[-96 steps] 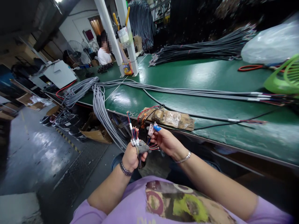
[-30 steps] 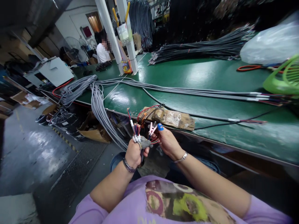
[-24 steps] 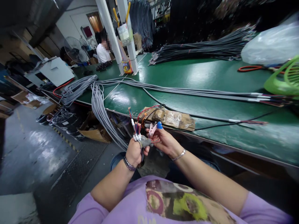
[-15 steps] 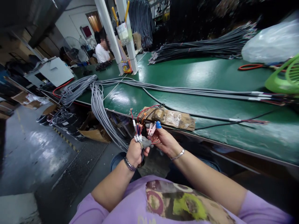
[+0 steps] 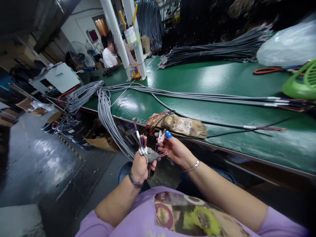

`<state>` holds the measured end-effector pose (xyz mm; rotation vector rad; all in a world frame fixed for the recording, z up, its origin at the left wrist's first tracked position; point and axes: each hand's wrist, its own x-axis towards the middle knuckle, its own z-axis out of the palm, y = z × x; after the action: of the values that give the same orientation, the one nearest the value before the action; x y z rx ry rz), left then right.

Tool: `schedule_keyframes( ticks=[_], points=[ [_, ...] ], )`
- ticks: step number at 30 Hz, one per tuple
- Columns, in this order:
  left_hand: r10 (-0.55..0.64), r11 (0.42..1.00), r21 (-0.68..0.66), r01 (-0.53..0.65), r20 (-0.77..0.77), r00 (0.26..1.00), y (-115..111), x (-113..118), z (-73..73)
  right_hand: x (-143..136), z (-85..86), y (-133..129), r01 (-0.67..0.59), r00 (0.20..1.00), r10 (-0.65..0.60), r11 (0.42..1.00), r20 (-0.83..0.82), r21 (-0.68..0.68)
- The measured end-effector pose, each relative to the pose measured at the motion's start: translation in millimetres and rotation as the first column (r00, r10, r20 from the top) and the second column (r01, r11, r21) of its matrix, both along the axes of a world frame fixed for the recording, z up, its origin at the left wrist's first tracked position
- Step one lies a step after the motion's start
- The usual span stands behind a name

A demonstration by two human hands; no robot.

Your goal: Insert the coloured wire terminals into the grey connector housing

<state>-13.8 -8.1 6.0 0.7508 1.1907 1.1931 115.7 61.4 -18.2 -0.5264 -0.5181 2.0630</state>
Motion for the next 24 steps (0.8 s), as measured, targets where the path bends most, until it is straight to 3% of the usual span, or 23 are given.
schedule_keyframes(
  ticks=[4, 16, 24],
  points=[
    [0.017, 1.0, 0.015, -0.017, 0.011, 1.0, 7.0, -0.5, 0.8, -1.5, 1.0, -1.7, 0.037, 0.999, -0.038, 0.997, 0.015, 0.062],
    [-0.008, 1.0, 0.011, 0.008, -0.006, 1.0, 20.1, 5.6, -2.9, -5.8, -7.6, 7.1, 0.041, 0.999, -0.041, 0.998, -0.006, 0.037],
    [0.01, 0.999, 0.035, -0.009, -0.01, 1.0, 17.1, 6.9, -0.4, -4.8, 0.1, 0.0, 0.029, 0.999, -0.029, 0.999, -0.033, -0.025]
  ],
)
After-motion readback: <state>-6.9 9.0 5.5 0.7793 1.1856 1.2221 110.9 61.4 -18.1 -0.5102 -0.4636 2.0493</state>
